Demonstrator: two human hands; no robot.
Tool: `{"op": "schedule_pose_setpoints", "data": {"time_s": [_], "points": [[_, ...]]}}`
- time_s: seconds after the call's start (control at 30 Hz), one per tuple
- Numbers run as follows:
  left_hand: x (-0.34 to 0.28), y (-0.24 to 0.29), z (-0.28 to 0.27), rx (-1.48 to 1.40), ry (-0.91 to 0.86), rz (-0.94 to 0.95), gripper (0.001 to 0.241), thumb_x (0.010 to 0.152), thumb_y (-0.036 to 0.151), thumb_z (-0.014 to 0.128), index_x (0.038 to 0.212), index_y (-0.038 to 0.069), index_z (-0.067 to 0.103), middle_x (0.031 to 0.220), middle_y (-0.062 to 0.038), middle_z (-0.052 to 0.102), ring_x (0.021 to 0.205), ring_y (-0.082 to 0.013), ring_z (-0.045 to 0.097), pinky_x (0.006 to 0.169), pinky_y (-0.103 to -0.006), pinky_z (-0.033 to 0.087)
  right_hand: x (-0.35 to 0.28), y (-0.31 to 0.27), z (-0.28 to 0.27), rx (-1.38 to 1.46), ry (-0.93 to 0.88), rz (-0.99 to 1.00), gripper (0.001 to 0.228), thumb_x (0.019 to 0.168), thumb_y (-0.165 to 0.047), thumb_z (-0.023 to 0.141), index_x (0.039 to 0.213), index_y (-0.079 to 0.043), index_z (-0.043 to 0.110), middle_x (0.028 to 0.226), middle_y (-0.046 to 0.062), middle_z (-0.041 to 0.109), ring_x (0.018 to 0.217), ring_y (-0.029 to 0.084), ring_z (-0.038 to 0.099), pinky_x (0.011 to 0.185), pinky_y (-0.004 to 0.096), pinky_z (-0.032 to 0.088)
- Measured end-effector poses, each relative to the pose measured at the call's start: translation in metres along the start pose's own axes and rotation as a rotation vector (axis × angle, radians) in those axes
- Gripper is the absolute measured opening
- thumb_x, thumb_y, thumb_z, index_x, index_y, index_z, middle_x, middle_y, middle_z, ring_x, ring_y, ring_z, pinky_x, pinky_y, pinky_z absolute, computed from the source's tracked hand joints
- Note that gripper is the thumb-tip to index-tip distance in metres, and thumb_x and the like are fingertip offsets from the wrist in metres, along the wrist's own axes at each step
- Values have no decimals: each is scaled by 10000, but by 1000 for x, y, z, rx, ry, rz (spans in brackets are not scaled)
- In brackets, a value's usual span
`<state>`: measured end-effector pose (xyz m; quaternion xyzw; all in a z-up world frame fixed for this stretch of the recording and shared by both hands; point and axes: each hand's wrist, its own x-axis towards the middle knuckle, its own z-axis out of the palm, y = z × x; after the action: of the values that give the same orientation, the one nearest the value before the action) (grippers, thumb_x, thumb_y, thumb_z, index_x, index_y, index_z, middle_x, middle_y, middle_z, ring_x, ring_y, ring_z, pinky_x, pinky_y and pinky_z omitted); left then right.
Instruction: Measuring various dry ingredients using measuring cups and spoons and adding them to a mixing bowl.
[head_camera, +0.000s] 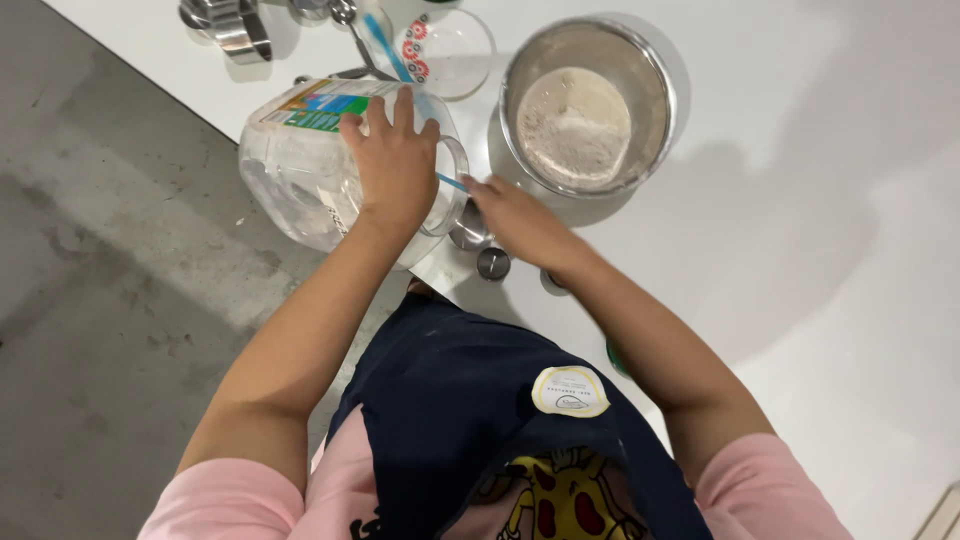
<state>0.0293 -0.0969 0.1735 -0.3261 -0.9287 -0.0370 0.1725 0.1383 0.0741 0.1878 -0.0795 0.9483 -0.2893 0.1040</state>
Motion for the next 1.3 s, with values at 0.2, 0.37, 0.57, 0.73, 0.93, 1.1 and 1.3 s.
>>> {"op": "schedule_pose_setpoints", "data": {"time_s": [0.2, 0.37, 0.57, 0.73, 0.93, 1.1, 1.3], "points": [[-4, 2, 14, -70, 96, -59, 179, 819, 250, 713, 932, 137, 792, 1430, -183, 583, 1267, -421, 511, 1009, -668, 318, 114, 48, 125, -359, 206, -127, 363, 958, -163, 537, 1286, -18, 593, 1271, 244, 625, 1155, 389, 641, 938, 438, 535], [-8, 13, 24, -82, 123, -71, 166, 829, 212, 685, 890, 104, 795, 1441, -182, 591, 1279, -412, 516, 1038, -647, 330, 112, 60, 125, -326, 139, -132, 456, 929, -307, 594, 1328, -87, 607, 1247, 230, 651, 1089, 398, 654, 886, 510, 532], [-1, 19, 11, -101, 44, -31, 279, 818, 245, 669, 964, 54, 811, 1415, -185, 576, 1277, -448, 496, 1043, -642, 323, 96, 56, 107, -224, 108, 67, 460, 927, -402, 654, 1305, -141, 630, 1239, 214, 667, 1091, 409, 651, 875, 509, 528], [2, 23, 2, -87, -51, 15, 356, 817, 274, 656, 1043, 47, 812, 1407, -187, 553, 1280, -484, 470, 1026, -653, 310, 95, 83, 115, 9, 276, -101, 461, 935, -340, 701, 1302, -74, 616, 1256, 218, 649, 1152, 380, 613, 939, 460, 503], [8, 25, 11, -66, -67, 31, 347, 827, 249, 645, 1080, 70, 801, 1381, -177, 561, 1275, -497, 460, 1033, -673, 300, 100, 73, 114, 74, 231, -144, 479, 926, -310, 718, 1311, -49, 607, 1265, 218, 642, 1156, 368, 606, 934, 460, 497], [7, 26, 11, -73, -48, 38, 336, 848, 238, 642, 1082, 58, 802, 1332, -171, 579, 1280, -492, 458, 1046, -664, 305, 99, 75, 114, 141, 210, -170, 494, 918, -285, 732, 1319, -28, 599, 1272, 218, 637, 1160, 357, 600, 931, 460, 492], [5, 27, 11, -51, -103, 80, 312, 848, 224, 642, 1059, 63, 805, 1311, -177, 582, 1304, -495, 448, 1048, -663, 309, 94, 75, 108, 230, 199, -189, 514, 909, -255, 748, 1328, -3, 590, 1281, 217, 630, 1164, 344, 592, 926, 460, 485]]}}
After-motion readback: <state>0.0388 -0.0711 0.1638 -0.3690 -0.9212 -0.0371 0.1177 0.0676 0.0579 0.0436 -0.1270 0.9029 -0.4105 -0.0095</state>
